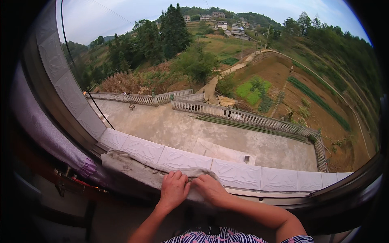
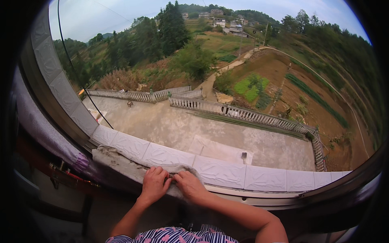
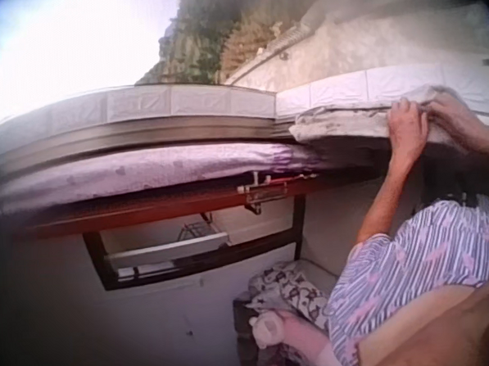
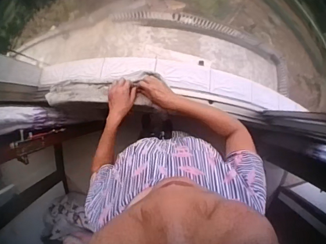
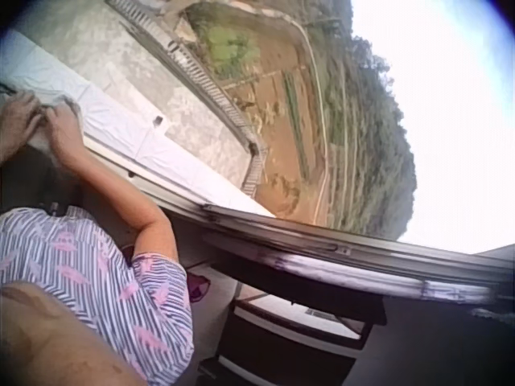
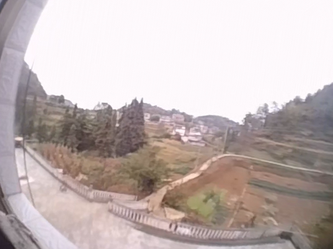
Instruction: The person wipes the metal window frame and sill with a gray cloth, repeatedly folding and repositioning the cloth to clean different sections. They then use a blue toothbrush to scrub the narrow crevices of the frame before wiping again with the cloth.
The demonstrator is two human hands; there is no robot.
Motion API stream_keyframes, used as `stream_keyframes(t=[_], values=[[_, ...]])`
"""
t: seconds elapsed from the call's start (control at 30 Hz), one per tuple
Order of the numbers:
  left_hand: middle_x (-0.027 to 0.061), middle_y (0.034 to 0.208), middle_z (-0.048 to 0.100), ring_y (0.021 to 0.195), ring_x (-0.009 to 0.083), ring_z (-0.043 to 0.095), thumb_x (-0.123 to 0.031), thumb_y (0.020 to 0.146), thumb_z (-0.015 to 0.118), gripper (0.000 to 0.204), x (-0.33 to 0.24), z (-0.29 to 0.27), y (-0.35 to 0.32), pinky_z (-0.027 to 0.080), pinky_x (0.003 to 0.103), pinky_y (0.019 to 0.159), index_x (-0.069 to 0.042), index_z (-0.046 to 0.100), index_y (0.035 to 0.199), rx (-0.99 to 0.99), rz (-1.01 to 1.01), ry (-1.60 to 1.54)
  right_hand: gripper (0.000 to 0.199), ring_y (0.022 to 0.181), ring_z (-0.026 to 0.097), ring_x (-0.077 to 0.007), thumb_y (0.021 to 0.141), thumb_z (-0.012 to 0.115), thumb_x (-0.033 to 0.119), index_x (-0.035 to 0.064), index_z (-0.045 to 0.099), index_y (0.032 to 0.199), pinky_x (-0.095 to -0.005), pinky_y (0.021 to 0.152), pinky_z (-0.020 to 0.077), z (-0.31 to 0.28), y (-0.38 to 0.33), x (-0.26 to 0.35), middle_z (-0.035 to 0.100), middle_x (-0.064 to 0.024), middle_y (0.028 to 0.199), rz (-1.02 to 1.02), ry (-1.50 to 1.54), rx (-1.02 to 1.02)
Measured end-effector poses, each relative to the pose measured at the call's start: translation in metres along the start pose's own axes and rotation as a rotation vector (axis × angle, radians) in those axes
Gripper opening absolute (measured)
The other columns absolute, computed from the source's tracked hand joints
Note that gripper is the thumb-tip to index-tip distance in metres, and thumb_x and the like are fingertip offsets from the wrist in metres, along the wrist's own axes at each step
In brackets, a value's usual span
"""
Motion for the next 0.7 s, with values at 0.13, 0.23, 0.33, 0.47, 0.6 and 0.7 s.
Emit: stream_keyframes(t=[0.13, 0.23, 0.33, 0.47, 0.6, 0.7], values=[[0.0073, 0.087, 0.054, 0.087, 0.0262, 0.052, -0.020, 0.078, 0.068, 0.017, -0.070, 0.033, 0.000, 0.041, 0.039, 0.077, -0.008, 0.058, 0.086, 0.034, 0.142, -0.145, 0.025, 0.091, 0.055, -0.0336, 0.081, 0.065, 0.008, 0.0055, 0.059, 0.104, -0.0428, 0.079, 0.0463, -0.052, -0.064, -0.010, 0.057, -0.0146, 0.098, 0.133, -0.088, 0.048], [0.0065, 0.086, 0.052, 0.087, 0.0242, 0.052, -0.020, 0.080, 0.066, 0.016, -0.074, 0.036, 0.000, 0.043, 0.036, 0.075, -0.008, 0.057, 0.085, 0.036, 0.157, -0.165, 0.032, 0.092, 0.055, -0.0341, 0.078, 0.065, 0.002, 0.0042, 0.059, 0.109, -0.0438, 0.080, 0.0453, -0.068, -0.082, 0.003, 0.058, -0.0148, 0.101, 0.187, -0.160, 0.057], [0.0064, 0.084, 0.051, 0.084, 0.0236, 0.052, -0.018, 0.079, 0.066, 0.015, -0.031, 0.017, -0.004, 0.044, 0.034, 0.072, -0.008, 0.055, 0.082, -0.041, 0.090, -0.173, 0.036, 0.092, 0.054, -0.0353, 0.077, 0.062, -0.003, 0.0026, 0.058, 0.112, -0.0437, 0.082, 0.0444, -0.050, -0.058, 0.012, 0.057, -0.0161, 0.103, 0.142, -0.209, 0.094], [0.0064, 0.081, 0.052, 0.081, 0.0247, 0.053, -0.016, 0.077, 0.068, 0.014, 0.047, -0.021, -0.010, 0.046, 0.035, 0.072, -0.008, 0.056, 0.081, -0.129, -0.007, -0.107, 0.045, 0.094, 0.053, -0.0350, 0.076, 0.057, -0.005, 0.0002, 0.056, 0.121, -0.0428, 0.084, 0.0437, -0.001, 0.018, 0.034, 0.055, -0.0173, 0.107, -0.004, -0.162, 0.123], [0.0057, 0.081, 0.054, 0.083, 0.0248, 0.056, -0.012, 0.075, 0.066, 0.011, 0.135, -0.062, -0.006, 0.047, 0.034, 0.075, -0.008, 0.058, 0.079, -0.158, -0.078, 0.078, 0.047, 0.097, 0.051, -0.0350, 0.076, 0.053, -0.003, -0.0044, 0.053, 0.123, -0.0411, 0.087, 0.0423, 0.053, 0.109, 0.052, 0.054, -0.0187, 0.110, -0.125, -0.095, 0.179], [0.0072, 0.085, 0.056, 0.087, 0.0268, 0.057, -0.009, 0.076, 0.064, 0.010, 0.203, -0.089, -0.015, 0.048, 0.037, 0.079, -0.007, 0.059, 0.083, -0.143, -0.166, 0.174, 0.045, 0.097, 0.051, -0.0353, 0.077, 0.050, -0.002, -0.0070, 0.052, 0.121, -0.0405, 0.087, 0.0417, 0.100, 0.177, 0.067, 0.053, -0.0199, 0.108, -0.233, -0.040, 0.178]])
Point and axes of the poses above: each hand's wrist, its own y-axis towards the middle knuckle, its own z-axis out of the palm, x = y × z, the point moved 2 cm from there along y, towards the middle knuckle
